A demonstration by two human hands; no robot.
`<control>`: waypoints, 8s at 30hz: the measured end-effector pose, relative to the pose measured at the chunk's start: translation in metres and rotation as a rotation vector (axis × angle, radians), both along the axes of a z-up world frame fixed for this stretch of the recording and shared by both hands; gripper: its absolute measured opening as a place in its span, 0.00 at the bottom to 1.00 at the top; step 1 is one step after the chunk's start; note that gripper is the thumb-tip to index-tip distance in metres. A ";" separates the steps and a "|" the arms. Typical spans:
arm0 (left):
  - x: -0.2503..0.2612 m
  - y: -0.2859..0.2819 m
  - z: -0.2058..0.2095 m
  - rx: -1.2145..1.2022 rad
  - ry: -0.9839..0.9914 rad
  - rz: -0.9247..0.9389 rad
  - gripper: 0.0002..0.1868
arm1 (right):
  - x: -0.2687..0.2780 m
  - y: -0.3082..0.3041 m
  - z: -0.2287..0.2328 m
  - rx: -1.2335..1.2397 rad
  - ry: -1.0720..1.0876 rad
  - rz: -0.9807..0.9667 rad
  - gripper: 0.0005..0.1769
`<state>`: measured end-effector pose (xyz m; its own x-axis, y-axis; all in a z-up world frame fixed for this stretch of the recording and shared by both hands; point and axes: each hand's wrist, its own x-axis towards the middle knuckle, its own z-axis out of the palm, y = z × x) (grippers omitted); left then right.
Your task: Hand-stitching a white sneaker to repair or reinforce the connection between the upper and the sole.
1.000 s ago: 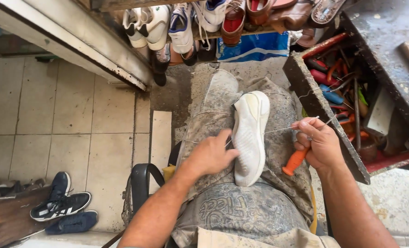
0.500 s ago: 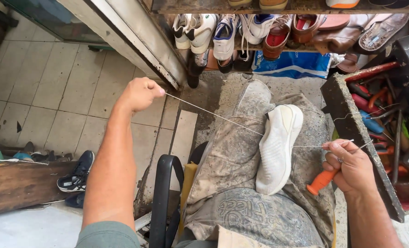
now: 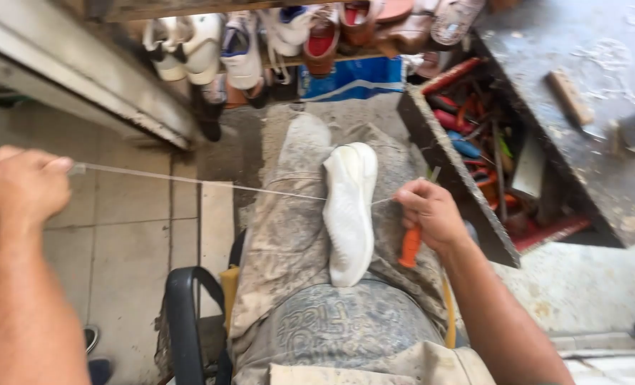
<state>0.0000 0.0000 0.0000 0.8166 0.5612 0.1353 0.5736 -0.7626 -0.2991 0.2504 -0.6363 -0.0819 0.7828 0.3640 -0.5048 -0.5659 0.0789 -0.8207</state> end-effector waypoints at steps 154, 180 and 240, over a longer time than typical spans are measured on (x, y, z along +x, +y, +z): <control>0.151 -0.384 -0.027 -1.697 0.236 -0.305 0.52 | 0.021 -0.010 0.109 -0.937 -0.446 1.287 0.24; 0.155 -0.380 -0.031 -1.701 0.235 -0.301 0.55 | 0.010 -0.007 0.095 -0.788 -0.357 1.133 0.21; 0.157 -0.381 -0.024 -1.663 0.311 -0.343 0.56 | -0.015 -0.018 0.047 -0.765 -0.579 1.303 0.27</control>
